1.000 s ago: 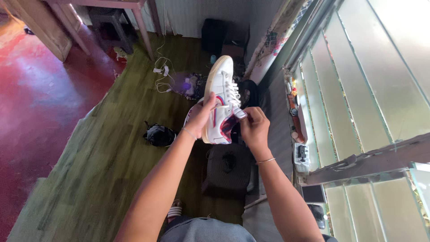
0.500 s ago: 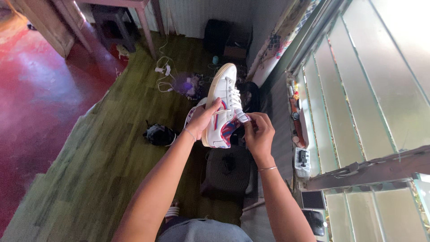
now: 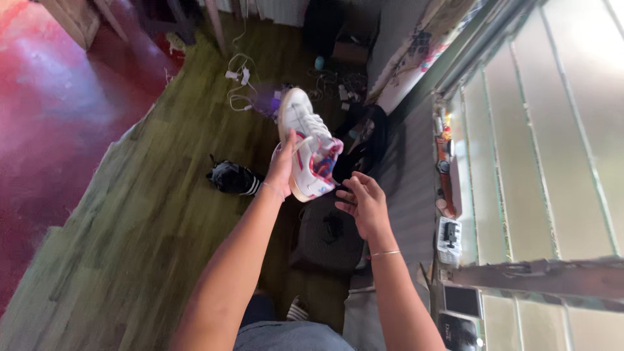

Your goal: The person threads and ties shoelaces on two different sneakers. They first lace a white sneaker, then switch to a green sneaker and repeat the lacing process.

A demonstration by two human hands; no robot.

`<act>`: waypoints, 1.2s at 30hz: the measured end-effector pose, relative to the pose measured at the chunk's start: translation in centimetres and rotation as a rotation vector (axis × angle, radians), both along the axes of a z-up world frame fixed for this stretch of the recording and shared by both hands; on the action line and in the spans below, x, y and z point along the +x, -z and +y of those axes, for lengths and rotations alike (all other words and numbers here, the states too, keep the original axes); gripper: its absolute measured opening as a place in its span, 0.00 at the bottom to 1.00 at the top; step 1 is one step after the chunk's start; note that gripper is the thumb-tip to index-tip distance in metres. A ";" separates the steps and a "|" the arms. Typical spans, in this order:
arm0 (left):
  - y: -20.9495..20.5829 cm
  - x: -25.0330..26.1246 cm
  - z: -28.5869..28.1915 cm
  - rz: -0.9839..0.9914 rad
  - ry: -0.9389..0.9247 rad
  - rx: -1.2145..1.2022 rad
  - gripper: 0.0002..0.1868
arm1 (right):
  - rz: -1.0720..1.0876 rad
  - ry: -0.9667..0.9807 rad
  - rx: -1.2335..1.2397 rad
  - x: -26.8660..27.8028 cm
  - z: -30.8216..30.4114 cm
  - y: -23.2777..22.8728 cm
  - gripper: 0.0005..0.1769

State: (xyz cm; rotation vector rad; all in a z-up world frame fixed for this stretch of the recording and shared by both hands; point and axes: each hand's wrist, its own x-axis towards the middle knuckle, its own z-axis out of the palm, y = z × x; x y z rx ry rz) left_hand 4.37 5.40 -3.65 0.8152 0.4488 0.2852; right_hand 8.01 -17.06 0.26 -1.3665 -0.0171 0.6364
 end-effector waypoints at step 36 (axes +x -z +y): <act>33.0 11.8 23.1 0.506 0.090 -0.003 0.27 | 0.333 0.057 -0.219 11.9 30.4 33.4 0.31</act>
